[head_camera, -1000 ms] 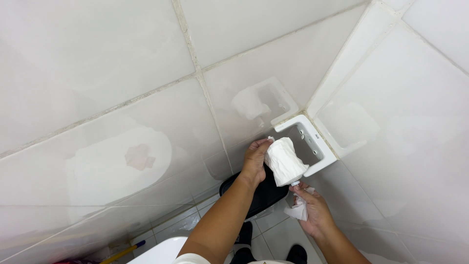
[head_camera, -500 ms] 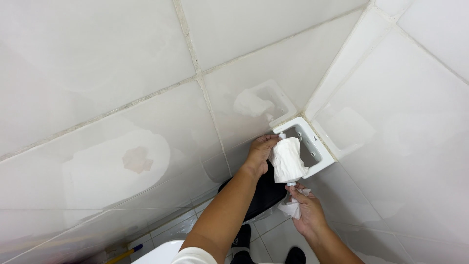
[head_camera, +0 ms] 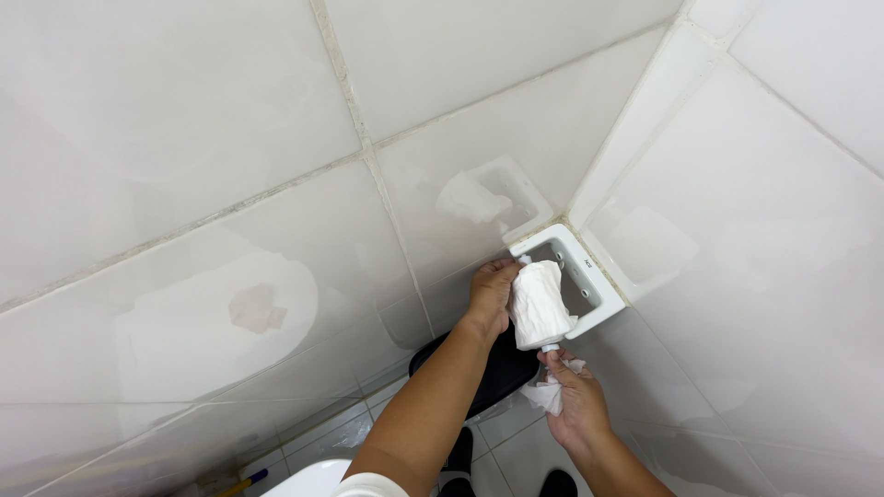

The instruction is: The person retrieves a new roll of toilet paper from a trash bin, removes the old roll from the wall-mounted holder, and installs the new roll. They then wipe the toilet seat and the trash bin lid with a cloth.

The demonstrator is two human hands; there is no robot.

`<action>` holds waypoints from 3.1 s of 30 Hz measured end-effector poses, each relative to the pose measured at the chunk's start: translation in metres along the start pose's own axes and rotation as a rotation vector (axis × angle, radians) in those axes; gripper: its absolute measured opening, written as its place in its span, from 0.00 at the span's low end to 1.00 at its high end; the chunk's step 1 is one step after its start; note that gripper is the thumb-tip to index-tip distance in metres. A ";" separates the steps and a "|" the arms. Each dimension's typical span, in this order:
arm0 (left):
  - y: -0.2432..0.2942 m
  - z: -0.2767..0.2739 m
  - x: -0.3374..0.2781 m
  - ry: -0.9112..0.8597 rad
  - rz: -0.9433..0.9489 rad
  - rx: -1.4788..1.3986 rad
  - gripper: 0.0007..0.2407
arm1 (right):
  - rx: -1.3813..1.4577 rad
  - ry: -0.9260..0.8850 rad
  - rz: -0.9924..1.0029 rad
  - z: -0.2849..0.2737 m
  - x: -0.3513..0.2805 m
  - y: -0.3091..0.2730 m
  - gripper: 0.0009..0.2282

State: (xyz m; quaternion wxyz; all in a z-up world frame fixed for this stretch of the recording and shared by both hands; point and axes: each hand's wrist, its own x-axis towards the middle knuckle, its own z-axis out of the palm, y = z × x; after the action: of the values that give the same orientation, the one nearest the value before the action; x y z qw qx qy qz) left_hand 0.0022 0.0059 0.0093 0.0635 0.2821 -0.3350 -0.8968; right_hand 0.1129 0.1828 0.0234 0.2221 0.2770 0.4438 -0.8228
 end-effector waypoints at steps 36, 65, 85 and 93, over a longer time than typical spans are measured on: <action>-0.023 0.001 -0.142 0.025 -0.120 0.327 0.22 | 0.130 0.037 -0.106 0.060 -0.022 -0.019 0.13; -0.047 0.040 -0.105 0.047 -0.316 0.011 0.08 | -0.227 -0.248 0.147 0.002 0.027 -0.070 0.16; -0.062 0.046 -0.110 0.012 -0.091 0.064 0.12 | -0.715 -0.206 0.117 -0.003 0.044 -0.115 0.19; -0.077 0.041 -0.101 0.001 0.015 0.023 0.12 | -0.664 -0.172 -0.018 0.003 0.043 -0.104 0.15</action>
State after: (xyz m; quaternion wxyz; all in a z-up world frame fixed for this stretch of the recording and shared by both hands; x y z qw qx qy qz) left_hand 0.0693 0.1190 0.0320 0.0673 0.2808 -0.3473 -0.8922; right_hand 0.0162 0.2284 0.0599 0.3294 0.1151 0.6695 -0.6557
